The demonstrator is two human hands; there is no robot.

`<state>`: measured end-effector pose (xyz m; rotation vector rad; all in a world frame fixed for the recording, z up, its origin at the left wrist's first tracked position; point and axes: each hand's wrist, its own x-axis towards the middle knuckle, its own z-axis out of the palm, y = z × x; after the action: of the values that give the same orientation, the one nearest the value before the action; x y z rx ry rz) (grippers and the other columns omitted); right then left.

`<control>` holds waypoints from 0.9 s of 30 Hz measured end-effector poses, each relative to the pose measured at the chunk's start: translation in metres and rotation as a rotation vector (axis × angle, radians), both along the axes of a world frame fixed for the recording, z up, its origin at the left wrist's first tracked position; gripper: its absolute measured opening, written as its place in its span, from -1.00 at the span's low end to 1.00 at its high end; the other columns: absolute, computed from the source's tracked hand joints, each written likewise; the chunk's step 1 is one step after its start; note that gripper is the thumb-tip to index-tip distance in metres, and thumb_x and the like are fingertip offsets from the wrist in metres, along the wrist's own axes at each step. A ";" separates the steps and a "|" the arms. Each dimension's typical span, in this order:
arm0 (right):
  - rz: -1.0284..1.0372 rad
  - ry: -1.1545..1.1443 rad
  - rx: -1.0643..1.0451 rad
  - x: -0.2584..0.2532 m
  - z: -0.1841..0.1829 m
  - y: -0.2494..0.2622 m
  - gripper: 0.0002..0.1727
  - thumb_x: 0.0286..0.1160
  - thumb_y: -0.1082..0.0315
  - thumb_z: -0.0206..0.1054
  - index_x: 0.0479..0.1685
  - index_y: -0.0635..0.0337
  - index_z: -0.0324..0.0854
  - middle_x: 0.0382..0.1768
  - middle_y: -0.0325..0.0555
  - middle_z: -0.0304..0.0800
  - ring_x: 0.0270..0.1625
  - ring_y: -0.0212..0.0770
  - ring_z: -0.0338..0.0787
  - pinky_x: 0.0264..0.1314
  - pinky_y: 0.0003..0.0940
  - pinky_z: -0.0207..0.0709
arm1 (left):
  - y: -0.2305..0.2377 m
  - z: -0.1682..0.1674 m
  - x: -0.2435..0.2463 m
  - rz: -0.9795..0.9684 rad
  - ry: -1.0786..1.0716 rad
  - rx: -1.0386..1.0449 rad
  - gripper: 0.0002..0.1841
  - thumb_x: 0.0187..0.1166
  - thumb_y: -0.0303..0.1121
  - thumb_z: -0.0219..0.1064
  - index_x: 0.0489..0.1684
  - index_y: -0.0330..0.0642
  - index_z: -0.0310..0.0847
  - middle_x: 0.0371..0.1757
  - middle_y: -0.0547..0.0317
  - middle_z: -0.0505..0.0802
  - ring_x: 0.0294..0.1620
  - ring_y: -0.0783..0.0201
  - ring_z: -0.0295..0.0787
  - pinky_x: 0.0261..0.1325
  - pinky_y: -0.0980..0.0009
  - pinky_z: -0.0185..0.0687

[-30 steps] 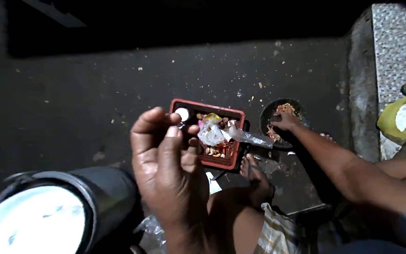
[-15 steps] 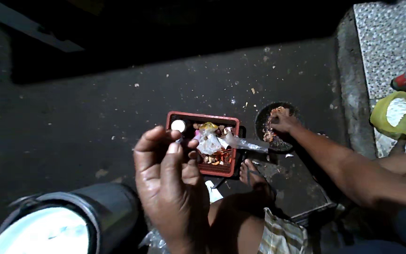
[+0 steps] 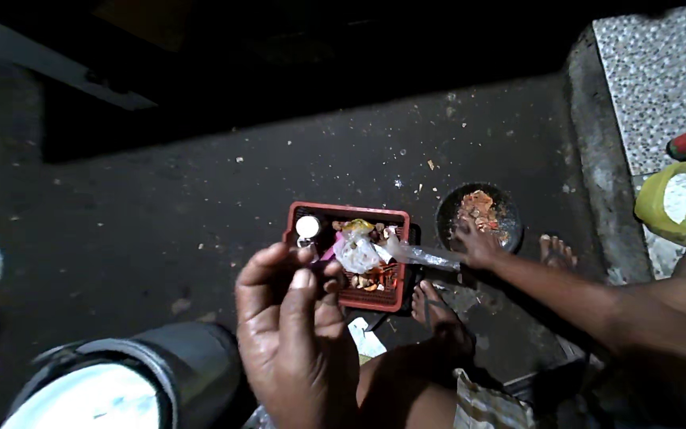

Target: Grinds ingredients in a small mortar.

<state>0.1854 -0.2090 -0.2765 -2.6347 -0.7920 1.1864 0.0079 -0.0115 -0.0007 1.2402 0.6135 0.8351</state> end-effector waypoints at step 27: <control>-0.251 0.048 -0.064 0.030 0.000 -0.016 -0.18 0.45 -0.23 0.41 0.73 -0.14 0.38 0.84 0.34 0.00 0.43 0.45 0.64 0.33 0.40 0.58 | 0.011 0.000 -0.003 0.003 -0.050 -0.058 -0.78 0.77 -0.53 -0.04 0.11 -0.05 0.47 -0.04 0.31 0.82 -0.13 0.41 0.83 -0.10 0.55 0.80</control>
<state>0.2154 -0.2251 -0.2769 -2.6468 -0.4061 1.2172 0.0050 -0.0001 -0.0010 1.1622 0.5958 0.8429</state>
